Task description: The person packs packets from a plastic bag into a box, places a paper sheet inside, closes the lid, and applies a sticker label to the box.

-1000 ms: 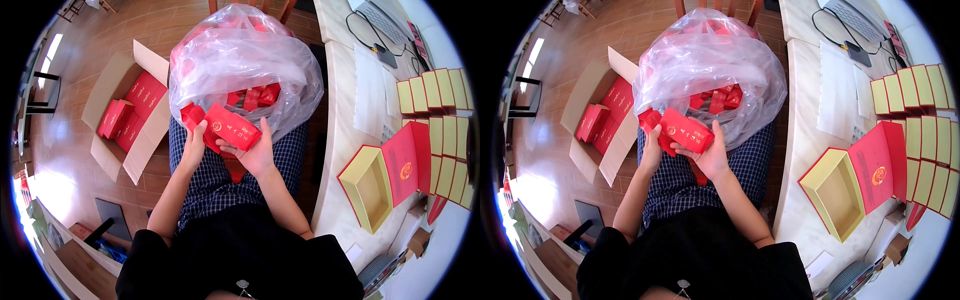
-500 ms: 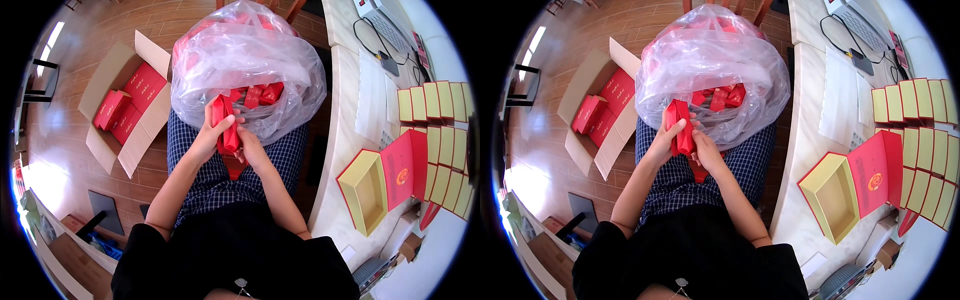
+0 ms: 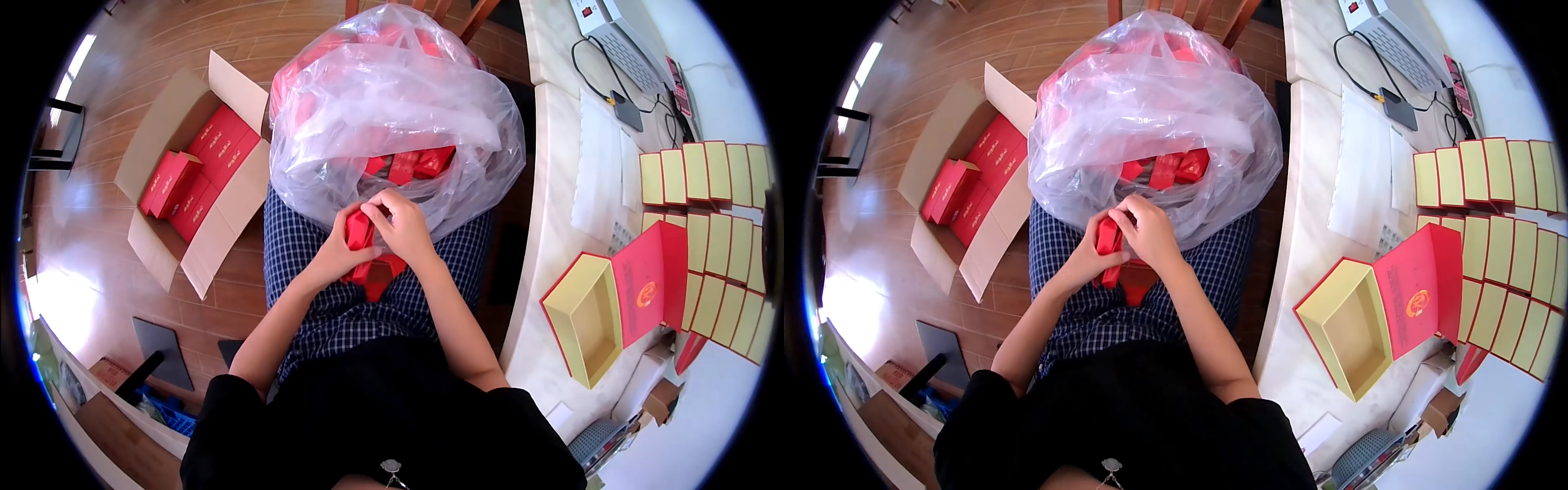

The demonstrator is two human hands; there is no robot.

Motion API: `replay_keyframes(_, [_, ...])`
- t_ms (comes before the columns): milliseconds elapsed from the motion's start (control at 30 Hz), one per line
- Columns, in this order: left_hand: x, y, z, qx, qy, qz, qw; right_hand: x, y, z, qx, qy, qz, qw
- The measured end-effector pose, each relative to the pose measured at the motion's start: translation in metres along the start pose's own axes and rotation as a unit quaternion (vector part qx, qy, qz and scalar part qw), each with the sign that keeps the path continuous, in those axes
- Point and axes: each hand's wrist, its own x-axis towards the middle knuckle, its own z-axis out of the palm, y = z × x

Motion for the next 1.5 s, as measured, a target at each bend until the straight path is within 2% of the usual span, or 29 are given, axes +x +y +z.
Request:
replay_keyframes(67, [-0.006,-0.018,-0.003,0.057,0.012,-0.006,0.998,0.016,0.032,0.011,0.029,0.013,0.015,0.999])
replay_keyframes(133, [-0.009,-0.022,-0.003,0.030,0.025,-0.027,0.999,0.041,0.088,0.025,0.003,0.176,0.022,0.984])
replay_keyframes(200, [-0.011,-0.024,-0.006,0.004,0.041,-0.051,0.998,0.066,0.123,0.031,-0.046,0.244,0.055,0.967])
replay_keyframes(267, [-0.008,-0.023,-0.008,-0.150,0.041,-0.110,0.982,0.081,0.130,0.035,-0.046,0.216,0.035,0.975])
replay_keyframes(333, [-0.004,-0.022,-0.009,-0.163,0.054,-0.097,0.980,0.090,0.126,0.036,-0.093,0.062,0.116,0.987])
replay_keyframes(400, [0.001,-0.019,-0.011,-0.181,0.076,-0.073,0.978,0.083,0.112,0.037,-0.106,0.079,0.102,0.986])
replay_keyframes(467, [0.003,-0.008,-0.011,-0.203,0.095,-0.082,0.971,0.063,0.087,0.031,-0.006,0.225,0.067,0.972])
replay_keyframes(500, [0.006,-0.006,-0.011,-0.231,0.108,-0.072,0.964,0.048,0.075,0.026,-0.054,0.266,0.001,0.963])
replay_keyframes(533, [0.010,-0.006,-0.010,-0.260,0.117,-0.065,0.956,0.033,0.068,0.022,-0.057,0.267,0.004,0.962])
replay_keyframes(600, [0.017,-0.012,-0.006,-0.258,0.092,-0.072,0.959,0.002,0.057,0.013,-0.054,0.312,-0.079,0.945])
replay_keyframes(633, [0.021,-0.013,-0.001,-0.283,0.100,-0.068,0.951,-0.011,0.051,0.011,-0.061,0.319,-0.072,0.943])
replay_keyframes(733, [0.033,-0.018,0.010,-0.310,0.086,-0.064,0.945,-0.035,0.035,0.015,-0.058,0.312,-0.113,0.942])
replay_keyframes(833, [0.038,-0.016,0.022,-0.314,0.140,-0.027,0.939,-0.045,0.016,0.018,-0.045,0.228,-0.179,0.956])
replay_keyframes(900, [0.037,-0.011,0.023,-0.366,0.089,-0.002,0.926,-0.044,0.012,0.016,-0.042,0.195,-0.190,0.961])
replay_keyframes(1000, [0.033,-0.019,0.010,-0.309,0.094,0.017,0.946,-0.032,0.019,0.011,0.014,0.147,-0.200,0.969])
replay_keyframes(1067, [0.031,-0.025,0.006,-0.297,0.115,0.020,0.948,-0.010,0.028,0.008,0.102,0.166,-0.016,0.981])
replay_keyframes(1133, [0.026,-0.019,0.004,-0.292,0.099,0.019,0.951,0.033,0.055,0.014,0.085,0.231,0.095,0.965])
replay_keyframes(1200, [0.021,-0.016,0.000,-0.294,0.082,-0.005,0.952,0.075,0.124,0.035,0.090,0.256,0.154,0.950])
replay_keyframes(1267, [0.015,-0.016,-0.004,-0.294,0.069,-0.028,0.953,0.107,0.172,0.048,0.070,0.243,0.125,0.959])
replay_keyframes(1333, [0.011,-0.013,-0.003,-0.291,0.084,-0.001,0.953,0.119,0.178,0.053,0.050,0.228,0.093,0.968])
replay_keyframes(1367, [0.008,-0.011,-0.004,-0.292,0.086,-0.002,0.952,0.122,0.182,0.052,0.028,0.183,0.103,0.977])
replay_keyframes(1400, [0.006,-0.012,-0.006,-0.294,0.090,0.001,0.952,0.124,0.175,0.050,0.003,0.139,0.113,0.984])
replay_keyframes(1500, [0.005,-0.015,-0.011,-0.284,0.097,-0.004,0.954,0.114,0.153,0.042,-0.078,0.166,0.065,0.981])
